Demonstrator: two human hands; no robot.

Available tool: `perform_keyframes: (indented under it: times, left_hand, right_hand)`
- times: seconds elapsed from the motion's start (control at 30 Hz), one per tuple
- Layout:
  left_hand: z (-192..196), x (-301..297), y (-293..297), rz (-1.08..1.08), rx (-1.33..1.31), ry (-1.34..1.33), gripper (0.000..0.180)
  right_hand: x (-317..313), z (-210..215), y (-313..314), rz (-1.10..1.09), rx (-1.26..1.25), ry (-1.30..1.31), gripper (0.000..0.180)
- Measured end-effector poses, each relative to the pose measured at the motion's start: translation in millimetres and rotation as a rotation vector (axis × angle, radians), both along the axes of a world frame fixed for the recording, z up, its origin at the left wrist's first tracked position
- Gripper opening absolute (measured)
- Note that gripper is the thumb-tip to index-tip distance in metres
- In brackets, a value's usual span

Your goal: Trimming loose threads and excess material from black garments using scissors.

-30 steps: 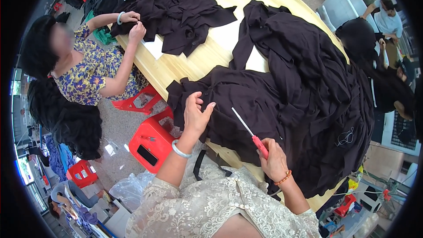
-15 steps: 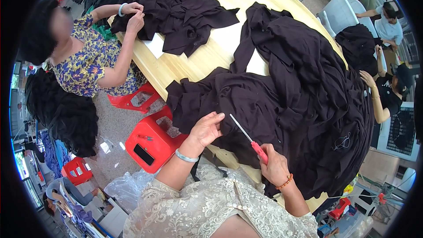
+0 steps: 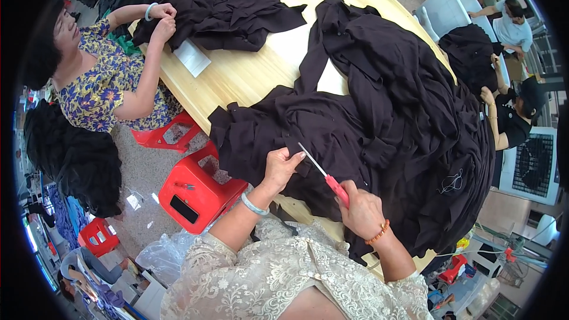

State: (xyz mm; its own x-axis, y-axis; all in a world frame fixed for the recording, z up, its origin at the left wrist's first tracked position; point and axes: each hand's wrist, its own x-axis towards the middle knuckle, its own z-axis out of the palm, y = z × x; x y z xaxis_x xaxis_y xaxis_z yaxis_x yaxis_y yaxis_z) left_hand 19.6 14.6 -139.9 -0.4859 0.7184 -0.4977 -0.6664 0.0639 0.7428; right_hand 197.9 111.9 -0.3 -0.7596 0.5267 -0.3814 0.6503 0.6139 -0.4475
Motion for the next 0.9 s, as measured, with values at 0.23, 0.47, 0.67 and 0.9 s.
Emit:
perform_keyframes:
  times: [0.23,0.47,0.67,0.9]
  left_hand:
    - [-11,0,-5,-0.011,-0.039,0.021,0.008]
    - [4,-6,-1,0.017,-0.114,-0.124,0.007]
    - [41,20,-9,-0.295,-0.022,0.644,0.03]
    - [48,37,-43,-0.947,-0.095,0.927,0.033]
  right_hand:
    - [5,12,11,0.163,0.004,-0.027,0.02]
    - [34,26,-1,0.191,-0.06,-0.136,0.019]
    - [25,21,17,-0.117,-0.116,0.173,0.029]
    - [25,1,57,-0.359,-0.096,0.205,0.028]
